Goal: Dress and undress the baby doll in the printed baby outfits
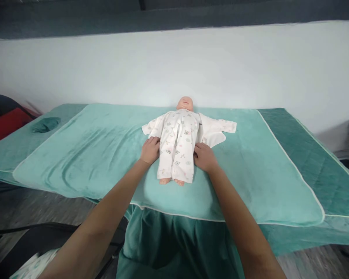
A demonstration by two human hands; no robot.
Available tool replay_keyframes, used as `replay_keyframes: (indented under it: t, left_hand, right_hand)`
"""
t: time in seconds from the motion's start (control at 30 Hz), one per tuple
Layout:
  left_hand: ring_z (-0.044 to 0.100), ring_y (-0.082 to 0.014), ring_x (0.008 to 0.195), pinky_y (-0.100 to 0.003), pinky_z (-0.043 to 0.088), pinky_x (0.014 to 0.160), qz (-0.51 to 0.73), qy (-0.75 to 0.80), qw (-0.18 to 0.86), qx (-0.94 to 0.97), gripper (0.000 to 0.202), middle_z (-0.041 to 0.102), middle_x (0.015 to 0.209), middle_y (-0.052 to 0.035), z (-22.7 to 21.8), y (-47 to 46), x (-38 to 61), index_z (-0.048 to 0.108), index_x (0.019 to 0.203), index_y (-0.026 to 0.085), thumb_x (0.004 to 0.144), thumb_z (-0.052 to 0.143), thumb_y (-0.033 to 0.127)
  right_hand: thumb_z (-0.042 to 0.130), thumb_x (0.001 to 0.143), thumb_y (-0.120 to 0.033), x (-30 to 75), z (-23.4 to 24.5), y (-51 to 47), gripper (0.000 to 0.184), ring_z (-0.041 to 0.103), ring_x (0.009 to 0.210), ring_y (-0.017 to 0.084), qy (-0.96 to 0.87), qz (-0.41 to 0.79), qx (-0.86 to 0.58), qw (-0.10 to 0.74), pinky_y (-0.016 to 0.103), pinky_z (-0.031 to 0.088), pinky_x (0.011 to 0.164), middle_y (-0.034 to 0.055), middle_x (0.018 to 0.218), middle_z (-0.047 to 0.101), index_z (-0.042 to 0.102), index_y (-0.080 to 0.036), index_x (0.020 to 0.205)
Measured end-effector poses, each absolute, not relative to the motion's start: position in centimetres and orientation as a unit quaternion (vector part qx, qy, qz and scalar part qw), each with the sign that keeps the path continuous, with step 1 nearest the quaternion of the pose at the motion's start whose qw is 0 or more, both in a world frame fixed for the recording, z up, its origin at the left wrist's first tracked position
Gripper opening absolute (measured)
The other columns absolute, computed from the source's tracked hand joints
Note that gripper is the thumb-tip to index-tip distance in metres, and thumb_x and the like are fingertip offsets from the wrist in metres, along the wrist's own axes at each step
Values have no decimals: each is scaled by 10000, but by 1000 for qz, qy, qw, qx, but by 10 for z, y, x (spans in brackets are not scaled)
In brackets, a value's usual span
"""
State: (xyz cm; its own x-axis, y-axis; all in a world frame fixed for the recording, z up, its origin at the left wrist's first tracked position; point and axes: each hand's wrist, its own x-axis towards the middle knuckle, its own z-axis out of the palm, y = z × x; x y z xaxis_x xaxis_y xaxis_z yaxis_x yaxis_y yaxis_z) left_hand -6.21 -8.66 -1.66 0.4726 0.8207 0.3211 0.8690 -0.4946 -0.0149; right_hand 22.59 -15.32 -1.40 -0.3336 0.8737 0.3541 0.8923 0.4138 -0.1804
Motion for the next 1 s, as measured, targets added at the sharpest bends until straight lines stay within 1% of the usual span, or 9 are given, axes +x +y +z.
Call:
replay_keyframes:
  t: [0.23,0.37,0.5,0.6,0.73,0.8,0.87,0.93,1.0]
  left_hand:
    - [549,-295,1112,-433,439,914,-163,-511,66,-841,211,653,1140,-124,-20,-80,-62,677,963,223,927,473,185]
    - [552,-287,1102,-424,445,903,-177,-527,62,-829,226,654,1125,-122,-23,-79,-62,666,948,225,927,451,158]
    - [560,-274,1096,-406,449,910,-206,-538,51,-816,257,665,1104,-102,-26,-78,-64,663,922,230,893,446,95]
    - [565,-261,1112,-386,459,939,-249,-555,25,-793,284,672,1097,-87,-29,-75,-68,663,919,232,882,428,77]
    - [587,-227,1112,-350,472,988,-338,-633,-40,-696,285,672,1100,-87,-34,-64,-78,658,1012,214,921,401,131]
    - [598,-235,1082,-357,481,975,-356,-671,-56,-648,271,670,1078,-108,-37,-57,-81,656,1018,189,949,394,189]
    - [595,-257,1074,-376,477,979,-353,-685,-55,-635,255,665,1069,-124,-39,-52,-82,661,1009,172,962,429,267]
    - [583,-278,1108,-391,460,1007,-341,-688,-43,-639,256,660,1104,-128,-39,-49,-80,667,1039,164,951,490,327]
    - [566,-300,1157,-413,442,1035,-324,-703,-26,-632,292,648,1179,-135,-38,-49,-76,664,1106,157,936,530,354]
  right_hand:
    - [485,974,-234,228,-17,-152,189,539,919,265,-748,-61,-615,242,352,364,776,99,910,642,637,-182,874]
    - [503,970,-249,226,-18,-151,238,556,826,243,-726,-58,-644,234,343,315,719,81,800,648,579,-192,752]
    - [472,979,-269,223,-17,-155,294,559,739,223,-712,-56,-656,242,340,304,685,70,732,632,551,-198,705]
    - [420,1001,-311,231,-16,-152,308,570,760,224,-677,-49,-676,287,335,352,704,79,794,647,592,-197,772]
    - [491,912,-273,267,-15,-135,220,572,1009,283,-571,-55,-737,358,373,416,886,164,1028,659,654,-136,968]
    - [562,869,-299,288,-15,-127,303,544,1090,329,-513,-57,-793,324,421,412,920,212,1153,634,658,-104,1081]
    - [609,865,-365,304,-15,-122,387,541,1101,352,-478,-44,-832,276,444,412,915,223,1206,619,649,-104,1148]
    - [615,876,-428,313,-12,-118,400,568,1039,335,-470,-14,-850,235,430,414,885,195,1155,640,652,-127,1137]
    - [604,876,-438,314,-9,-114,337,584,926,288,-470,31,-855,217,385,410,829,141,1019,661,660,-155,1049]
